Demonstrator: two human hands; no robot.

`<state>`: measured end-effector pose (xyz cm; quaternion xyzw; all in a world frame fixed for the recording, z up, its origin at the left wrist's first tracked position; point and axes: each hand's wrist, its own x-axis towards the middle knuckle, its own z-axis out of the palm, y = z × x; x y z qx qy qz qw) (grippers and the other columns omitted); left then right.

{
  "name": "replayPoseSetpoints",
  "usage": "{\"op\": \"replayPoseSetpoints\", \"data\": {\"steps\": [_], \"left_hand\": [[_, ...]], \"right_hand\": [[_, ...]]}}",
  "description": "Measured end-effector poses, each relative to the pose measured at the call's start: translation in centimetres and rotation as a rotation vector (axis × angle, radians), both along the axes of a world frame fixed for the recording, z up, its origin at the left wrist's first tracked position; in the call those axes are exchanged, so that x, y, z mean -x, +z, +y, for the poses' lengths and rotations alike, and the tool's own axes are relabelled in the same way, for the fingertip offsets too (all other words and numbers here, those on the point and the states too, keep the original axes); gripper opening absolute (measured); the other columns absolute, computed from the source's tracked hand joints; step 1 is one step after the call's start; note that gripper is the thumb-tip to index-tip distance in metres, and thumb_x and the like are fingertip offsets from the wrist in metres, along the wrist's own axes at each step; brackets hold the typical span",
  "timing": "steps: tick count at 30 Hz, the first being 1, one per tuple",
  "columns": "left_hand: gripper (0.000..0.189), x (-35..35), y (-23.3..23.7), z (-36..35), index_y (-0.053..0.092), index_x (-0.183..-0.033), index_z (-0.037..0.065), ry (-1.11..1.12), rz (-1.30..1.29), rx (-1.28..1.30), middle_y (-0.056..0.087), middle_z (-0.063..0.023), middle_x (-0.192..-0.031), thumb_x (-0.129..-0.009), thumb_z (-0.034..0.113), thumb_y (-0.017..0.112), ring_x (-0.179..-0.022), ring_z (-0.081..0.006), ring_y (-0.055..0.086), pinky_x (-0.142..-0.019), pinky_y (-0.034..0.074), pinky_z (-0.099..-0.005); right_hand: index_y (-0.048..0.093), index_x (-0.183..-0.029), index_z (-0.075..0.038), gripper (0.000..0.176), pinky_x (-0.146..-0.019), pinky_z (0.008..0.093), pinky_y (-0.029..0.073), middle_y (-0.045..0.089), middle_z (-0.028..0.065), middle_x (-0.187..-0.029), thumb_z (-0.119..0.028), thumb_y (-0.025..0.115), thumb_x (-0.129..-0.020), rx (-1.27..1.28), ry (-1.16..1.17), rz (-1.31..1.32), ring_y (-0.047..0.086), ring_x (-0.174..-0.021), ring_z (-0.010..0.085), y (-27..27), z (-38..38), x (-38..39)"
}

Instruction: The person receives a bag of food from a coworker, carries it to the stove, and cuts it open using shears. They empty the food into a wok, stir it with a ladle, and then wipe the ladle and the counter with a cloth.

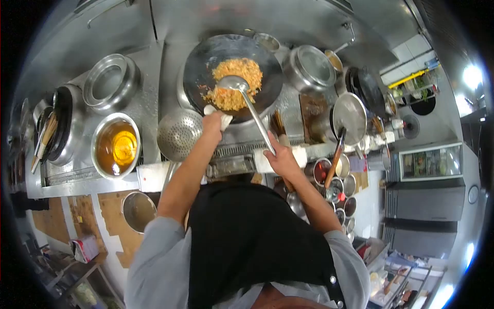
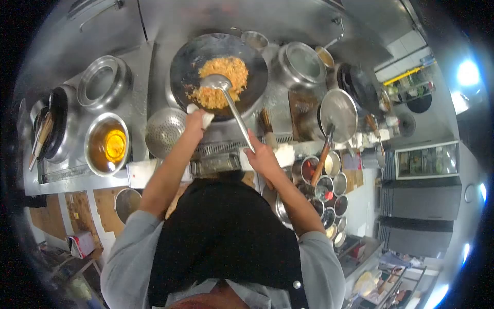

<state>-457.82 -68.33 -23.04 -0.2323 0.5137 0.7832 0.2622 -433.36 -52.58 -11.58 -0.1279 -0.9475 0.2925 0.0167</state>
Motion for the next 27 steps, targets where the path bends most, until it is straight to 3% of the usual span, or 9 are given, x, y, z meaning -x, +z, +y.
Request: {"op": "replayPoseSetpoints", "data": {"steps": [2, 4, 6, 9, 13, 14, 19, 23, 27], "left_hand": [[0.024, -2.4, 4.1, -0.3, 0.071, -0.101, -0.006, -0.011, -0.022, 0.056, 0.073, -0.0166, -0.092, -0.087, 0.012, 0.074, -0.071, -0.0288, 0.071, -0.054, 0.05, -0.0434], [0.019, -2.4, 2.0, 0.2, 0.07, -0.1, -0.003, -0.005, -0.01, -0.002, 0.073, -0.0148, -0.09, -0.088, 0.012, 0.072, -0.069, -0.0272, 0.071, -0.051, 0.049, -0.0428], [0.015, -1.1, 0.1, 0.2, 0.069, -0.1, 0.0, -0.047, 0.017, -0.092, 0.072, -0.0118, -0.09, -0.09, 0.011, 0.07, -0.069, -0.0243, 0.071, -0.051, 0.051, -0.042], [0.01, -2.4, -2.0, -2.1, 0.067, -0.101, 0.002, -0.019, 0.12, -0.147, 0.071, -0.0117, -0.093, -0.094, 0.009, 0.067, -0.078, -0.0249, 0.073, -0.066, 0.059, -0.0408], [0.011, -11.5, -1.3, -9.4, 0.065, -0.104, 0.001, -0.03, 0.206, -0.041, 0.071, -0.0114, -0.094, -0.094, 0.004, 0.065, -0.085, -0.0247, 0.073, -0.073, 0.06, -0.0398], [0.011, -12.4, 1.2, -9.9, 0.065, -0.105, 0.001, -0.013, 0.137, -0.069, 0.071, -0.0115, -0.094, -0.094, 0.004, 0.066, -0.085, -0.0248, 0.073, -0.073, 0.06, -0.0397], [0.014, -6.0, 6.9, -7.4, 0.068, -0.105, 0.009, -0.095, 0.078, -0.163, 0.071, -0.0077, -0.091, -0.099, 0.02, 0.065, -0.078, -0.0214, 0.07, -0.062, 0.053, -0.0352], [0.016, -0.9, 3.1, -3.7, 0.069, -0.107, 0.011, -0.119, 0.026, -0.018, 0.072, -0.0051, -0.092, -0.098, 0.025, 0.068, -0.076, -0.0183, 0.069, -0.055, 0.047, -0.037], [0.024, 0.1, 1.6, -2.3, 0.069, -0.116, 0.011, -0.167, 0.003, -0.013, 0.074, -0.0043, -0.098, -0.101, 0.03, 0.07, -0.079, -0.0177, 0.069, -0.059, 0.047, -0.0368]], "right_hand": [[0.045, -0.162, -0.005, 0.07, -0.095, 0.0435, 0.056, 0.073, 0.0298, -0.125, -0.018, 0.072, -0.099, 0.309, 0.002, -0.031, 0.075, -0.109, 0.0391, 1.5, -0.3, -3.0], [0.045, -0.162, -0.006, 0.07, -0.096, 0.0429, 0.055, 0.074, 0.0299, -0.122, -0.021, 0.072, -0.099, 0.435, -0.008, -0.211, 0.074, -0.108, 0.0383, 4.0, -0.7, -3.8], [0.044, -0.163, -0.008, 0.071, -0.097, 0.0424, 0.054, 0.075, 0.03, -0.119, -0.023, 0.072, -0.099, 0.356, 0.025, -0.216, 0.074, -0.108, 0.0375, 2.8, 0.0, -2.3], [0.043, -0.163, -0.009, 0.073, -0.1, 0.0464, 0.053, 0.071, 0.0342, -0.12, -0.026, 0.071, -0.098, 0.194, -0.021, -0.142, 0.071, -0.113, 0.0463, -1.7, 1.8, 1.2], [0.042, -0.163, -0.008, 0.074, -0.104, 0.05, 0.051, 0.068, 0.0363, -0.124, -0.026, 0.071, -0.097, 0.173, -0.084, -0.025, 0.065, -0.121, 0.0517, 0.7, 1.0, 1.9], [0.045, -0.162, -0.005, 0.074, -0.101, 0.0396, 0.053, 0.069, 0.0329, -0.132, -0.017, 0.075, -0.095, 0.12, -0.089, -0.06, 0.073, -0.116, 0.0337, 2.5, 0.3, 1.1], [0.045, -0.162, -0.007, 0.074, -0.109, 0.0377, 0.051, 0.066, 0.0316, -0.14, -0.011, 0.075, -0.095, 0.18, 0.031, 0.091, 0.067, -0.131, 0.0414, 1.3, 0.5, -5.8], [0.04, -0.164, -0.007, 0.075, -0.106, 0.0518, 0.053, 0.067, 0.0355, -0.131, -0.013, 0.07, -0.095, 0.046, -0.017, -0.206, 0.064, -0.123, 0.0525, 6.8, -1.2, -8.7], [0.039, -0.165, -0.012, 0.076, -0.099, 0.0581, 0.054, 0.072, 0.0354, -0.112, -0.024, 0.069, -0.096, -0.19, 0.018, -0.331, 0.069, -0.102, 0.0553, 2.8, 3.0, -3.3]]}}
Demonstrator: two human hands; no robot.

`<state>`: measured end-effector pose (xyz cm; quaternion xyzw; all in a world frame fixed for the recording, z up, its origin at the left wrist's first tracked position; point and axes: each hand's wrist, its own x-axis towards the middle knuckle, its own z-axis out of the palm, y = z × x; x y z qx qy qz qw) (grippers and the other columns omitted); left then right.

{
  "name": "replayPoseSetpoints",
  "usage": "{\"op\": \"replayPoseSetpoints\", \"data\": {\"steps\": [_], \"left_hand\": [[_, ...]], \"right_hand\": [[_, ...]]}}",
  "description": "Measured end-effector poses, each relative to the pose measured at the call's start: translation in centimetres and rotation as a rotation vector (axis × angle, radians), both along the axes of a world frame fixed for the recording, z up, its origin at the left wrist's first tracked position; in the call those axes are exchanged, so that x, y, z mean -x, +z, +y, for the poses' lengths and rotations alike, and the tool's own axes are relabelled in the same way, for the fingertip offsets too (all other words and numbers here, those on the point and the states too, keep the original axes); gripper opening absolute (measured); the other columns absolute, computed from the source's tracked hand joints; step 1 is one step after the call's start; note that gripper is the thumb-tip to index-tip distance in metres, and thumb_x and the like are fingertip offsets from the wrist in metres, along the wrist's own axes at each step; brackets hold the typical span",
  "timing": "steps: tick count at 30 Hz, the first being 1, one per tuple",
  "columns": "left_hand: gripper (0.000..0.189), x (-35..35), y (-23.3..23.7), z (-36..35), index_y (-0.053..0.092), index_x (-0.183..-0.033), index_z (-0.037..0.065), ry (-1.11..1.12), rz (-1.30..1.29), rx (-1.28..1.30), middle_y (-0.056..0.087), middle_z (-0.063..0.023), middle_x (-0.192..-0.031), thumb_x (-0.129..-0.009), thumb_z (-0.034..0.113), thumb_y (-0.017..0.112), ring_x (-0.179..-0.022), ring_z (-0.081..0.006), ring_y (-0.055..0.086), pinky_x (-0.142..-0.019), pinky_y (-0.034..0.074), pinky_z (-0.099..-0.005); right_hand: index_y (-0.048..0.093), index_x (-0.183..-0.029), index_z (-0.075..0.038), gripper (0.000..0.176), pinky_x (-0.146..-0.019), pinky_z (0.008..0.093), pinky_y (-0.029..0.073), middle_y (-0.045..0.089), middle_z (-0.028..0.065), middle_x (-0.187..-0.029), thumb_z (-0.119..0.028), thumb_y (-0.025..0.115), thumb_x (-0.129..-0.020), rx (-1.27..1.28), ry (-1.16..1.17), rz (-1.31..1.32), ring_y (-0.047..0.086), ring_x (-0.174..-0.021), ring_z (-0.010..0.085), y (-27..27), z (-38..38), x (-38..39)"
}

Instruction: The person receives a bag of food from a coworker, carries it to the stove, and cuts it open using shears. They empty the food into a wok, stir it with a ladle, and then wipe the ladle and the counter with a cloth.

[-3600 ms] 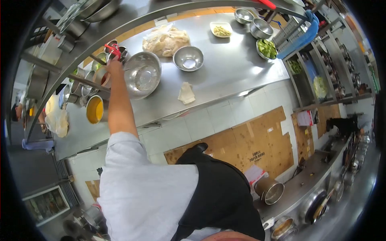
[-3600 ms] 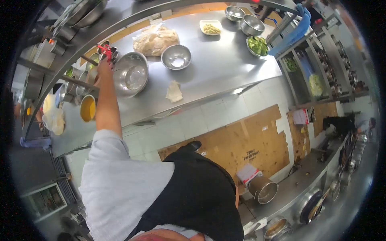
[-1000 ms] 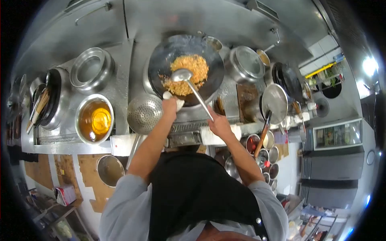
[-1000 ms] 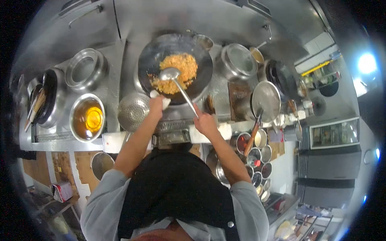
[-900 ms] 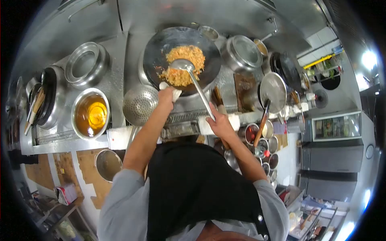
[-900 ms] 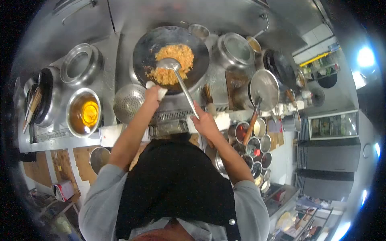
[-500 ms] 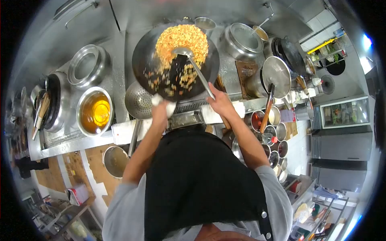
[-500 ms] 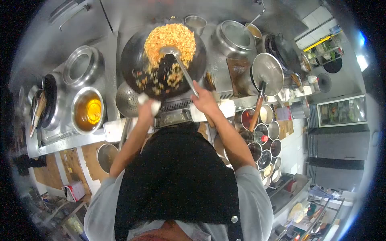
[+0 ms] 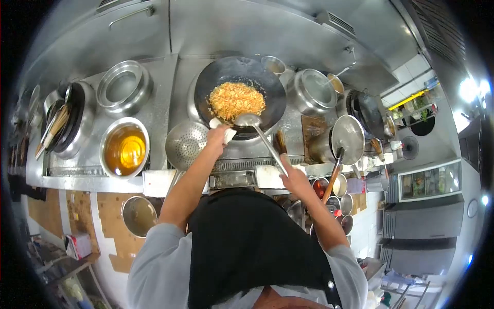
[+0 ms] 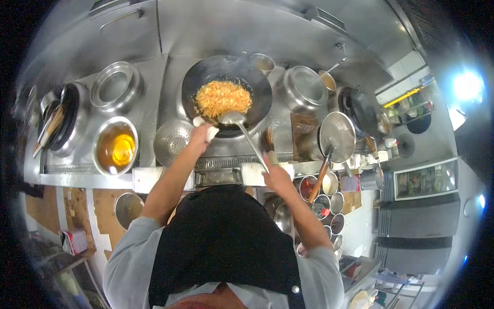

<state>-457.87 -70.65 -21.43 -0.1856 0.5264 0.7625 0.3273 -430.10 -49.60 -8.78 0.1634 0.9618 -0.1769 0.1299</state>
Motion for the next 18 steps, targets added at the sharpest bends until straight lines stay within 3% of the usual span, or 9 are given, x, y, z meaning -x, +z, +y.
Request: {"op": "replayPoseSetpoints", "data": {"steps": [2, 4, 7, 9, 11, 12, 15, 17, 18], "left_hand": [[0.025, 0.2, -1.0, -0.6, 0.069, -0.118, 0.011, -0.055, -0.054, -0.035, 0.075, -0.0045, -0.1, -0.103, 0.032, 0.07, -0.079, -0.0179, 0.069, -0.06, 0.047, -0.0367], [0.028, -2.2, 0.8, -3.1, 0.068, -0.123, 0.009, -0.073, -0.024, -0.114, 0.075, -0.0066, -0.104, -0.104, 0.029, 0.071, -0.082, -0.0194, 0.07, -0.063, 0.051, -0.0372], [0.035, -7.6, -2.1, -8.6, 0.066, -0.129, 0.003, -0.124, 0.12, -0.041, 0.075, -0.0102, -0.106, -0.098, 0.017, 0.075, -0.089, -0.0224, 0.073, -0.076, 0.059, -0.0394], [0.044, -11.5, -1.1, -13.1, 0.063, -0.133, 0.001, -0.227, 0.124, 0.019, 0.074, -0.0129, -0.111, -0.092, 0.008, 0.075, -0.092, -0.0245, 0.074, -0.079, 0.061, -0.0401], [0.054, -14.7, -0.7, -16.3, 0.056, -0.139, 0.0, -0.319, 0.054, 0.087, 0.072, -0.0153, -0.117, -0.088, 0.002, 0.072, -0.095, -0.0268, 0.074, -0.08, 0.062, -0.0403], [0.058, -16.3, -1.2, -17.6, 0.052, -0.142, 0.0, -0.346, -0.007, 0.138, 0.071, -0.0164, -0.12, -0.087, 0.001, 0.071, -0.098, -0.0277, 0.073, -0.083, 0.061, -0.0402], [0.062, -20.4, -4.4, -20.6, 0.046, -0.145, 0.0, -0.262, 0.137, 0.268, 0.071, -0.0169, -0.119, -0.088, 0.001, 0.072, -0.103, -0.0288, 0.072, -0.089, 0.06, -0.0407], [0.065, -21.6, -3.0, -21.2, 0.043, -0.147, 0.001, -0.154, 0.033, 0.195, 0.071, -0.0167, -0.118, -0.089, 0.001, 0.073, -0.104, -0.0294, 0.071, -0.092, 0.058, -0.0407], [0.066, -21.6, -1.3, -21.1, 0.041, -0.148, 0.002, -0.083, -0.054, 0.121, 0.07, -0.0165, -0.117, -0.09, 0.001, 0.073, -0.105, -0.0297, 0.07, -0.094, 0.058, -0.0406]], "right_hand": [[0.039, -0.165, -0.01, 0.074, -0.104, 0.0524, 0.054, 0.071, 0.0351, -0.122, -0.023, 0.068, -0.098, 0.012, -0.077, 0.038, 0.07, -0.113, 0.0512, -3.7, 4.6, 5.1], [0.04, -0.165, -0.006, 0.072, -0.109, 0.0465, 0.051, 0.068, 0.0341, -0.134, -0.023, 0.066, -0.1, 0.291, -0.115, 0.222, 0.068, -0.127, 0.0439, -1.3, 5.6, 7.8], [0.041, -0.163, -0.001, 0.07, -0.11, 0.0414, 0.05, 0.065, 0.0327, -0.141, -0.022, 0.067, -0.101, 0.326, -0.21, 0.425, 0.066, -0.132, 0.0373, -4.0, 8.4, 10.3], [0.04, -0.163, 0.0, 0.07, -0.11, 0.0417, 0.05, 0.065, 0.0326, -0.141, -0.022, 0.067, -0.101, 0.432, -0.334, 0.523, 0.068, -0.129, 0.0378, -9.7, 8.8, 13.6], [0.039, -0.163, 0.001, 0.071, -0.11, 0.0415, 0.05, 0.065, 0.0326, -0.142, -0.021, 0.067, -0.102, 0.598, -0.474, 0.436, 0.067, -0.13, 0.0378, -11.2, 5.5, 16.3], [0.039, -0.164, 0.0, 0.071, -0.11, 0.0411, 0.05, 0.064, 0.0326, -0.143, -0.021, 0.066, -0.102, 0.708, -0.552, 0.289, 0.066, -0.131, 0.0377, -8.6, 2.4, 17.3], [0.038, -0.165, -0.001, 0.071, -0.108, 0.0408, 0.051, 0.064, 0.031, -0.144, -0.021, 0.066, -0.103, 0.694, -0.409, 0.154, 0.068, -0.128, 0.0367, -4.0, -0.8, 16.0], [0.037, -0.167, -0.005, 0.073, -0.101, 0.0413, 0.054, 0.065, 0.0278, -0.145, -0.023, 0.068, -0.103, 0.41, -0.075, 0.416, 0.071, -0.115, 0.0334, -8.5, 0.6, 12.8], [0.037, -0.167, -0.006, 0.073, -0.095, 0.0411, 0.055, 0.069, 0.0253, -0.136, -0.024, 0.068, -0.103, 0.432, -0.042, 0.456, 0.071, -0.106, 0.031, -8.5, 0.7, 11.4]]}}
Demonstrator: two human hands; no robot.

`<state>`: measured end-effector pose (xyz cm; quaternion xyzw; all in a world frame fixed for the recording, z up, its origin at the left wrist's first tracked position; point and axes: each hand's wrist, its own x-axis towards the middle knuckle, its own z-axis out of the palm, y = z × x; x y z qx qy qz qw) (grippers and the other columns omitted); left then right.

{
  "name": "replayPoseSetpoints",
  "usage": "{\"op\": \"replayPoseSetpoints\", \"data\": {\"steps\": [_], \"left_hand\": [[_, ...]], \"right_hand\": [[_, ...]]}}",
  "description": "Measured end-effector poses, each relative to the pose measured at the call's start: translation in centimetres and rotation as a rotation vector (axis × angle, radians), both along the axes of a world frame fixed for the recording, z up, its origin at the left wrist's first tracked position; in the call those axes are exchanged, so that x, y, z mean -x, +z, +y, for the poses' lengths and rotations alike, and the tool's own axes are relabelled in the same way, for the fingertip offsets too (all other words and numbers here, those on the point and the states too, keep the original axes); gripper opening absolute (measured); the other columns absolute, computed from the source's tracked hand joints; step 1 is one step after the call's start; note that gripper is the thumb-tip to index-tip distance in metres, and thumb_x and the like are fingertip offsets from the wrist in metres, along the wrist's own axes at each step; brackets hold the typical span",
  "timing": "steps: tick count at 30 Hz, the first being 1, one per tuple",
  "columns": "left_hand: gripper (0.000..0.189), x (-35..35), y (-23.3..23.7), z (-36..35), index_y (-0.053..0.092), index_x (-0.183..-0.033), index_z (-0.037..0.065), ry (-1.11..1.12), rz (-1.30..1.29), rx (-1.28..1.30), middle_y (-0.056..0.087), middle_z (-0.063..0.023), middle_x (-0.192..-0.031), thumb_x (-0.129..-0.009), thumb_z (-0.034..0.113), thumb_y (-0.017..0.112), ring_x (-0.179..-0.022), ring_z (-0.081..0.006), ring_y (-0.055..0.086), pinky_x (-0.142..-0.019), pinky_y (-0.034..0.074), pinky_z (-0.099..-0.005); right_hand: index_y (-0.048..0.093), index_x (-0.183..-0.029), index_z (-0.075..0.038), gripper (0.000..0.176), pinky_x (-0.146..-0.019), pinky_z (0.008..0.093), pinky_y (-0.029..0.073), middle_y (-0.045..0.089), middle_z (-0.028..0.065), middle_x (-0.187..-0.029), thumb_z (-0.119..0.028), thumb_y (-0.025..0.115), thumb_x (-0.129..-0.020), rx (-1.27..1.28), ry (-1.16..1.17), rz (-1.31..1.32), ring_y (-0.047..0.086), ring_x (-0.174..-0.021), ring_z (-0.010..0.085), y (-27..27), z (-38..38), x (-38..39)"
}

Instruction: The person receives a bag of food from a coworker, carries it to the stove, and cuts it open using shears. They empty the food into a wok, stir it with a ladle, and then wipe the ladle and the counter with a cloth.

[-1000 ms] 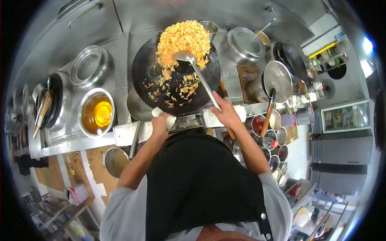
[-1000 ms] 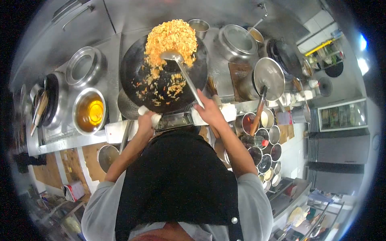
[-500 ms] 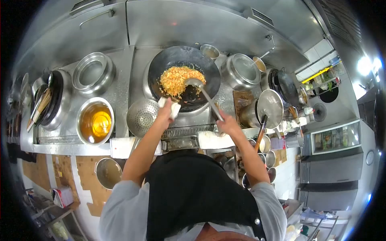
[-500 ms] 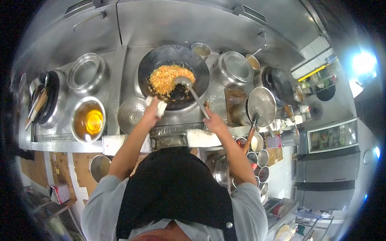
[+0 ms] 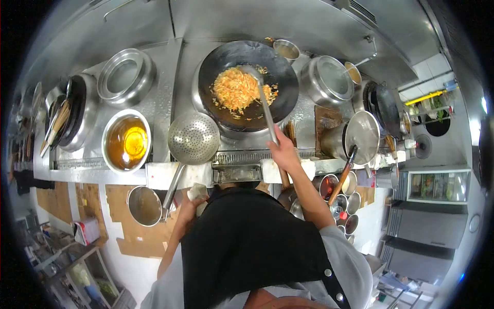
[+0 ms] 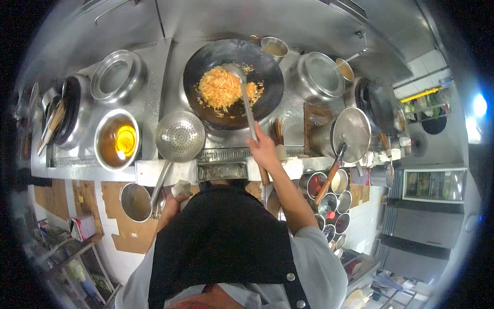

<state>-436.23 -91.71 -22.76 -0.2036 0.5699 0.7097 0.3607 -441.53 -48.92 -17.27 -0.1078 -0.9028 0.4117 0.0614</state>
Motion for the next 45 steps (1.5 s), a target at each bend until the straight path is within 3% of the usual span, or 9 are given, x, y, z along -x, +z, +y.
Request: {"op": "replayPoseSetpoints", "data": {"steps": [3, 7, 15, 18, 20, 23, 27, 38, 45], "left_hand": [[0.05, 0.7, 2.0, 0.2, 0.054, -0.137, 0.002, 0.089, 0.08, 0.039, 0.071, -0.0143, -0.113, -0.091, 0.001, 0.072, -0.098, -0.0256, 0.071, -0.083, 0.059, -0.04], [0.034, 3.7, 0.7, -0.9, 0.064, -0.122, -0.001, -0.134, 0.081, 0.073, 0.074, -0.0121, -0.099, -0.091, 0.008, 0.073, -0.087, -0.0243, 0.073, -0.076, 0.057, -0.0375], [0.045, 5.1, 2.4, -1.6, 0.063, -0.128, -0.004, -0.112, 0.247, 0.18, 0.075, -0.0135, -0.104, -0.086, 0.003, 0.077, -0.089, -0.0235, 0.073, -0.079, 0.058, -0.0377], [0.043, 5.5, 3.1, -0.9, 0.066, -0.127, -0.003, -0.095, 0.242, 0.212, 0.075, -0.0138, -0.107, -0.085, 0.003, 0.076, -0.098, -0.0229, 0.071, -0.087, 0.056, -0.0385], [0.041, 5.3, 2.2, -0.8, 0.067, -0.126, -0.003, -0.036, 0.283, 0.218, 0.076, -0.0135, -0.107, -0.086, 0.003, 0.075, -0.099, -0.0232, 0.072, -0.088, 0.056, -0.039], [0.049, 6.1, 1.3, -1.3, 0.061, -0.134, -0.002, -0.017, 0.13, 0.036, 0.074, -0.0153, -0.109, -0.088, 0.004, 0.077, -0.089, -0.0252, 0.074, -0.077, 0.06, -0.0388], [0.048, 6.8, 1.8, -1.3, 0.062, -0.133, -0.003, -0.144, 0.238, 0.094, 0.075, -0.0152, -0.112, -0.088, 0.005, 0.077, -0.095, -0.0252, 0.073, -0.083, 0.059, -0.039], [0.048, 5.0, 2.9, -1.6, 0.065, -0.133, -0.002, -0.118, 0.325, 0.284, 0.075, -0.015, -0.119, -0.087, 0.002, 0.078, -0.107, -0.025, 0.072, -0.095, 0.057, -0.0411], [0.046, 5.2, 2.7, -1.5, 0.065, -0.132, -0.002, -0.082, 0.279, 0.188, 0.074, -0.0133, -0.118, -0.087, 0.002, 0.075, -0.108, -0.0239, 0.07, -0.098, 0.054, -0.0392]], "right_hand": [[0.035, -0.169, -0.007, 0.075, -0.067, 0.0367, 0.055, 0.071, 0.0102, -0.091, -0.021, 0.068, -0.102, 0.514, -0.091, -0.316, 0.065, -0.071, 0.0192, 6.4, -1.8, -1.5], [0.033, -0.169, -0.007, 0.075, -0.057, 0.0326, 0.049, 0.062, 0.0051, -0.079, -0.017, 0.065, -0.103, 0.36, -0.087, -0.344, 0.056, -0.059, 0.0149, 3.8, 0.8, 3.7], [0.039, -0.167, -0.01, 0.073, -0.064, 0.035, 0.053, 0.071, 0.0094, -0.088, -0.018, 0.069, -0.101, 0.354, -0.048, -0.36, 0.059, -0.065, 0.015, 2.3, -0.8, 0.8], [0.04, -0.166, -0.007, 0.072, -0.079, 0.0375, 0.057, 0.078, 0.018, -0.106, -0.019, 0.068, -0.101, 0.102, -0.032, -0.195, 0.07, -0.083, 0.022, 3.3, -2.1, 0.9], [0.038, -0.165, -0.004, 0.073, -0.1, 0.037, 0.053, 0.071, 0.0272, -0.135, -0.017, 0.069, -0.101, 0.251, -0.07, -0.333, 0.07, -0.112, 0.025, 7.8, -4.8, -0.9], [0.038, -0.165, -0.003, 0.073, -0.104, 0.0346, 0.05, 0.066, 0.0287, -0.143, -0.015, 0.069, -0.101, 0.319, -0.004, -0.276, 0.068, -0.119, 0.0227, 4.9, -4.5, -2.4], [0.039, -0.164, -0.001, 0.071, -0.108, 0.0331, 0.048, 0.062, 0.0287, -0.149, -0.014, 0.069, -0.101, 0.115, 0.068, -0.238, 0.065, -0.133, 0.0276, 4.8, -3.8, 0.1], [0.042, -0.163, -0.005, 0.073, -0.109, 0.0375, 0.049, 0.066, 0.031, -0.14, -0.021, 0.07, -0.099, 0.046, 0.007, -0.076, 0.069, -0.129, 0.0354, 4.3, -2.5, -0.2], [0.038, -0.166, -0.007, 0.073, -0.109, 0.0362, 0.049, 0.064, 0.0304, -0.144, -0.023, 0.067, -0.101, 0.038, -0.061, -0.368, 0.066, -0.132, 0.0389, 6.1, -1.6, 2.7]]}}
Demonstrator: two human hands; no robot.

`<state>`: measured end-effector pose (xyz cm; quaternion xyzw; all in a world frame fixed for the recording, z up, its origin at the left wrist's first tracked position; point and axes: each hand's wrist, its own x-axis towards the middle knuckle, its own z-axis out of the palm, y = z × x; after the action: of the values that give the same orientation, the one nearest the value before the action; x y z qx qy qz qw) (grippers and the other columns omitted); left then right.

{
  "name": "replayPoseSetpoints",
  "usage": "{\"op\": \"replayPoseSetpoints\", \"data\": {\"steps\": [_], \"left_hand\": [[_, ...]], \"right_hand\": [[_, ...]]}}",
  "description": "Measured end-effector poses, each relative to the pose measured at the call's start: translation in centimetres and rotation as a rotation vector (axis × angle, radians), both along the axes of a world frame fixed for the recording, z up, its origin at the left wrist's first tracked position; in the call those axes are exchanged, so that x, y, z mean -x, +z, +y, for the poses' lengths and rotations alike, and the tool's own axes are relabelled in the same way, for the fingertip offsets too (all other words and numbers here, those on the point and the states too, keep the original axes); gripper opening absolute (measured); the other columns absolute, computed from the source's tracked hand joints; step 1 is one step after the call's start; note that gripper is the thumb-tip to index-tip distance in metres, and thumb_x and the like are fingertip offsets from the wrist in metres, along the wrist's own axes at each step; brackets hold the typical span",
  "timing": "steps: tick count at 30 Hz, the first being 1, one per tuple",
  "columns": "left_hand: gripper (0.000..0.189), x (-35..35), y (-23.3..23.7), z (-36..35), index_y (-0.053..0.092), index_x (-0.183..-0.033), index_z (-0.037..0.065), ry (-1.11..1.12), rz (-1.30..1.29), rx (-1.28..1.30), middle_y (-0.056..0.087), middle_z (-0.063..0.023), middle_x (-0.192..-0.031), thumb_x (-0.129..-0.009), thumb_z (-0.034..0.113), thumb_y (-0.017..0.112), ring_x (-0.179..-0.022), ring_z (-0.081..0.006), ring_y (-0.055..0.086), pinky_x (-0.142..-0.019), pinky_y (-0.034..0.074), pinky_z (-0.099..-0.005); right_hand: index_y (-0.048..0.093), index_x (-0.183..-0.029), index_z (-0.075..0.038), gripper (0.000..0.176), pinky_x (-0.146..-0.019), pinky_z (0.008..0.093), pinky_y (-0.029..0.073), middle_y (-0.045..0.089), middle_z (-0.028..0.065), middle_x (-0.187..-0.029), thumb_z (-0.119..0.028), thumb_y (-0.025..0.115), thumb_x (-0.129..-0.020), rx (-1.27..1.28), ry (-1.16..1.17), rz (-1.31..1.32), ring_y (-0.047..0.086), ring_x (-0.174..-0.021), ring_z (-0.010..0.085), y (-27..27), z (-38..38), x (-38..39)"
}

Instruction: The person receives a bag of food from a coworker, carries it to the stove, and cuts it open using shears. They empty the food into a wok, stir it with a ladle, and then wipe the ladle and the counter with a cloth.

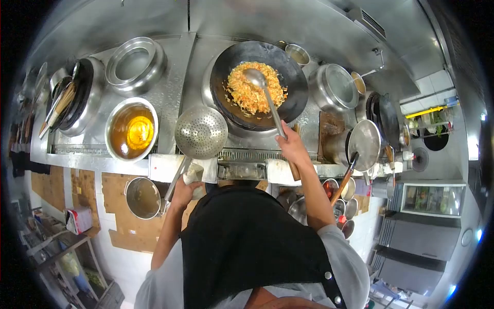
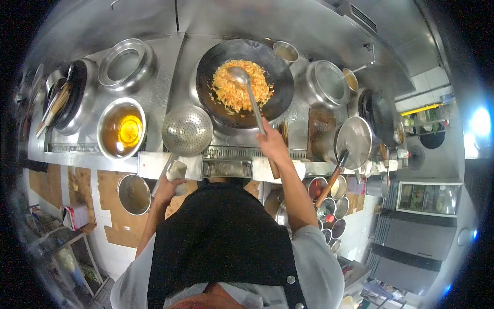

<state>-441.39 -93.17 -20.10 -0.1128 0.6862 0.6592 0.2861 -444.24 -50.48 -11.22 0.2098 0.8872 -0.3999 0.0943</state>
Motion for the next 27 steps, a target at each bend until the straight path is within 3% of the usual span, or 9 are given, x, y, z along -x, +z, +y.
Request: {"op": "replayPoseSetpoints", "data": {"steps": [5, 7, 11, 15, 18, 20, 21, 23, 27], "left_hand": [[0.048, -0.3, 1.2, 0.3, 0.064, -0.133, -0.003, 0.0, -0.056, -0.005, 0.074, -0.0136, -0.119, -0.087, 0.003, 0.076, -0.108, -0.0239, 0.07, -0.098, 0.054, -0.0388], [0.048, -0.8, 1.0, 0.7, 0.064, -0.133, -0.004, 0.016, -0.001, 0.095, 0.074, -0.0137, -0.119, -0.087, 0.004, 0.076, -0.109, -0.0241, 0.07, -0.098, 0.054, -0.0383], [0.051, -0.6, 1.7, 0.7, 0.062, -0.135, -0.005, -0.001, 0.024, 0.062, 0.075, -0.0144, -0.119, -0.087, 0.005, 0.078, -0.11, -0.0246, 0.07, -0.099, 0.054, -0.0378], [0.054, 0.1, 0.1, 0.4, 0.06, -0.138, -0.005, -0.111, 0.013, -0.002, 0.075, -0.0154, -0.119, -0.09, 0.008, 0.08, -0.107, -0.0243, 0.071, -0.095, 0.057, -0.0384], [0.054, -0.5, -0.6, 0.6, 0.06, -0.138, -0.005, -0.088, 0.082, 0.072, 0.075, -0.0156, -0.118, -0.091, 0.011, 0.081, -0.105, -0.0249, 0.072, -0.093, 0.057, -0.0386], [0.055, -0.6, 0.2, 0.9, 0.061, -0.138, -0.005, -0.061, 0.083, 0.082, 0.075, -0.0159, -0.119, -0.091, 0.012, 0.082, -0.106, -0.0249, 0.072, -0.094, 0.057, -0.039], [0.055, -0.5, 0.5, 1.1, 0.061, -0.138, -0.006, -0.048, 0.088, 0.084, 0.075, -0.0161, -0.119, -0.09, 0.013, 0.082, -0.106, -0.0248, 0.072, -0.095, 0.057, -0.0392], [0.056, -0.2, 0.0, 1.0, 0.062, -0.138, -0.005, -0.102, 0.118, 0.072, 0.076, -0.0176, -0.12, -0.089, 0.013, 0.083, -0.108, -0.0255, 0.073, -0.097, 0.057, -0.0393], [0.06, -0.1, -0.2, 0.7, 0.062, -0.139, -0.005, -0.233, 0.159, 0.221, 0.075, -0.0214, -0.124, -0.086, 0.013, 0.085, -0.114, -0.0282, 0.073, -0.101, 0.055, -0.0396]], "right_hand": [[0.038, -0.165, -0.004, 0.071, -0.114, 0.0367, 0.046, 0.062, 0.0307, -0.148, -0.018, 0.066, -0.102, -0.118, 0.057, 0.274, 0.061, -0.139, 0.0388, -2.2, 0.4, -0.1], [0.038, -0.165, -0.003, 0.071, -0.116, 0.0368, 0.044, 0.06, 0.03, -0.15, -0.018, 0.066, -0.102, -0.067, 0.02, 0.134, 0.059, -0.142, 0.0374, -2.1, 1.8, 1.2], [0.037, -0.168, -0.007, 0.071, -0.088, 0.0314, 0.055, 0.074, 0.0182, -0.127, -0.015, 0.065, -0.103, -0.214, 0.064, 0.457, 0.067, -0.097, 0.0199, -3.6, 2.6, 1.2], [0.037, -0.167, -0.007, 0.072, -0.078, 0.0347, 0.057, 0.075, 0.0145, -0.111, -0.015, 0.066, -0.102, 0.006, -0.025, 0.053, 0.066, -0.084, 0.02, -3.3, 3.4, 2.8], [0.038, -0.168, -0.009, 0.071, -0.062, 0.0345, 0.053, 0.064, 0.0066, -0.088, -0.016, 0.066, -0.103, -0.36, 0.206, 0.577, 0.059, -0.07, 0.015, -7.4, 6.2, 3.5], [0.04, -0.166, -0.006, 0.07, -0.077, 0.0352, 0.047, 0.057, 0.0125, -0.105, -0.018, 0.066, -0.102, -0.33, 0.173, 0.595, 0.055, -0.092, 0.0221, -6.6, 5.1, 2.2], [0.04, -0.164, -0.003, 0.069, -0.099, 0.0368, 0.043, 0.056, 0.0214, -0.131, -0.02, 0.066, -0.102, -0.16, 0.067, 0.377, 0.054, -0.119, 0.0317, -3.7, 3.0, 1.6], [0.041, -0.163, 0.0, 0.069, -0.121, 0.0383, 0.04, 0.054, 0.0299, -0.157, -0.021, 0.065, -0.102, 0.006, -0.03, 0.117, 0.052, -0.147, 0.0411, -2.5, 2.4, 1.4], [0.04, -0.164, -0.001, 0.07, -0.121, 0.0383, 0.041, 0.054, 0.0286, -0.157, -0.022, 0.066, -0.102, 0.005, -0.005, 0.148, 0.052, -0.148, 0.0398, -2.0, 2.9, 2.5]]}}
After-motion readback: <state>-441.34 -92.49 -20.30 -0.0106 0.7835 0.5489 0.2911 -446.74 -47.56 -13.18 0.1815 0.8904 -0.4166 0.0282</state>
